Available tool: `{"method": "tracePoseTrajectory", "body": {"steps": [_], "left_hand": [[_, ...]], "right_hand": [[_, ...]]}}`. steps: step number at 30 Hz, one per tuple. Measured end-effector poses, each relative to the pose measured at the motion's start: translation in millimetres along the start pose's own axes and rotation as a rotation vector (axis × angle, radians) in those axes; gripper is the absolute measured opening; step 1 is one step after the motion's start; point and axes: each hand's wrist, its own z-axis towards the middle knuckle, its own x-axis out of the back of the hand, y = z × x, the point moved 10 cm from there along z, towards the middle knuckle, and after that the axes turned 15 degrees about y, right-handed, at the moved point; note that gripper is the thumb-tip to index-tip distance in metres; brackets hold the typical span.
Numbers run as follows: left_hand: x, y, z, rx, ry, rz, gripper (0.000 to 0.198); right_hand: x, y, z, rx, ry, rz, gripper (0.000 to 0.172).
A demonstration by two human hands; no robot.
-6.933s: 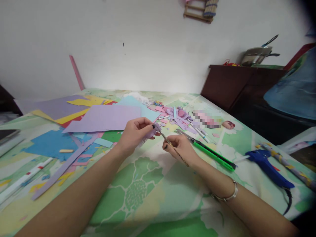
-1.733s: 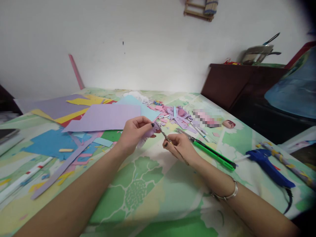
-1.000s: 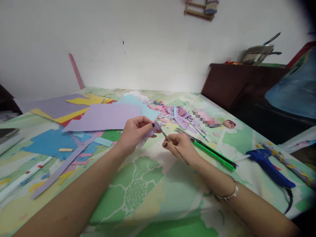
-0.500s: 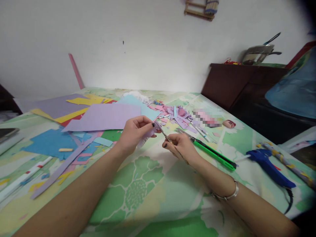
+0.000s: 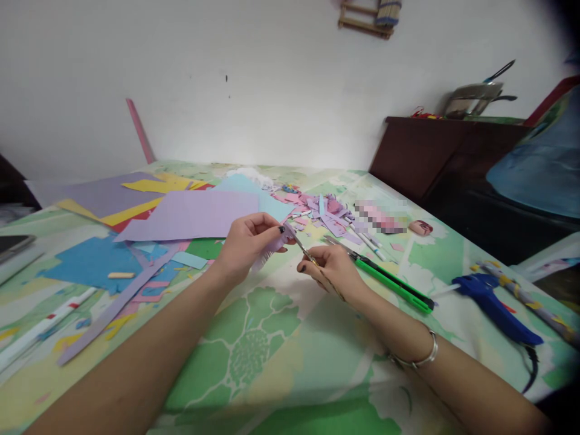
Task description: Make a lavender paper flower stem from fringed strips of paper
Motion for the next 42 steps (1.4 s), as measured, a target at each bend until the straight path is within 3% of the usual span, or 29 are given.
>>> {"method": "tracePoseTrajectory", "body": {"steps": [16, 25, 42], "left_hand": [[5.7, -0.2, 2.4, 0.004, 0.060, -0.030, 0.015], [1.3, -2.4, -0.3, 0.018, 0.021, -0.012, 0.017], [0.1, -1.7, -0.3, 0.000, -0.004, 0.004, 0.016]], "right_hand": [[-4.3, 1.3, -5.4, -0.018, -0.052, 0.102, 0.043], [-3.6, 1.0, -5.0, -0.026, -0.042, 0.098, 0.036], [-0.9, -0.4, -1.6, 0.001, -0.010, 0.016, 0.041]]}}
